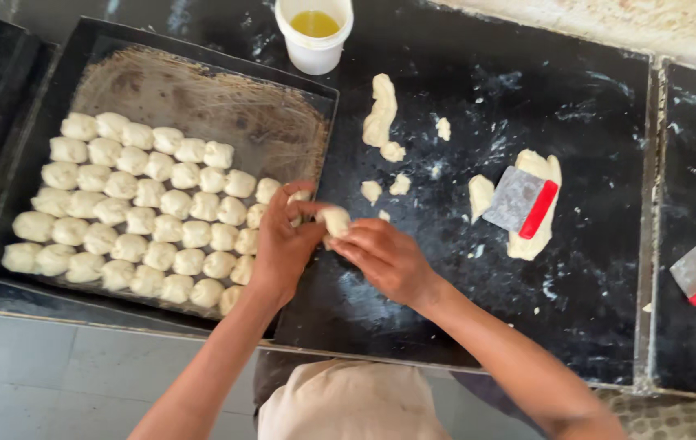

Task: The person prepares small portions of dough by hand and with a bench scraper on a dark counter, subsequently arranging them in rows on a black baking tray.

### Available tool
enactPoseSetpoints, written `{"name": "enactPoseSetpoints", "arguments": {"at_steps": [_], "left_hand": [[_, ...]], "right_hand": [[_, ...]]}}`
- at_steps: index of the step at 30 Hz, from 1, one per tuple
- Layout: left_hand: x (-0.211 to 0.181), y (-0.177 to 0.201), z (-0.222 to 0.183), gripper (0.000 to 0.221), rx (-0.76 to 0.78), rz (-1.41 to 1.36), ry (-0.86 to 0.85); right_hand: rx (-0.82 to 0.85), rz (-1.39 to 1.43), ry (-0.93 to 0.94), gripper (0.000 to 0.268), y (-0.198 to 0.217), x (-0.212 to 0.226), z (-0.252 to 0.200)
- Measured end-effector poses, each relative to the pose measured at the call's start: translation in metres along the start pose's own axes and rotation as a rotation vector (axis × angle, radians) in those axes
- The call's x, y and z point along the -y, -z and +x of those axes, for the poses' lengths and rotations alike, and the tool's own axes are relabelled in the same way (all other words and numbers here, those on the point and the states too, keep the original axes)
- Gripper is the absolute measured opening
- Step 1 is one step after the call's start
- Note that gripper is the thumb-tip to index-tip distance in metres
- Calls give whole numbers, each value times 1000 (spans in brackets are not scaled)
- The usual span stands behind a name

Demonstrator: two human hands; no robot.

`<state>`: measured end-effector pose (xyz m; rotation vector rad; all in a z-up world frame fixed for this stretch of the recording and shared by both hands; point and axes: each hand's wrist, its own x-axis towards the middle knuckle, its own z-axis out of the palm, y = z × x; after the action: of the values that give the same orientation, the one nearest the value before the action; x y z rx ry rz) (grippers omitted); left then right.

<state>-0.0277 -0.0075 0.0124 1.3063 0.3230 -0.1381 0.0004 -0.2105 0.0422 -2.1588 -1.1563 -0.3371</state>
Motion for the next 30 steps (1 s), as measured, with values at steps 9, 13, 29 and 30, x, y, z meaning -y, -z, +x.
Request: {"name": "enactPoseSetpoints", "arguments": {"at_steps": [9,13,29,30], "left_hand": [[-21,51,-9,52,372,-212,292],[-8,81,-6,63,477,194,-92],[8,184,168,33,128,1040,-709],[23,177,171,34,163,1137,-716]], "right_hand": [[-57,255,-472,35,-28,35,37],[37,1365,-992,53,-51,24,71],[-499,729,-778,36,-170,0,84],[-576,750,-832,38,-159,3,54]]}}
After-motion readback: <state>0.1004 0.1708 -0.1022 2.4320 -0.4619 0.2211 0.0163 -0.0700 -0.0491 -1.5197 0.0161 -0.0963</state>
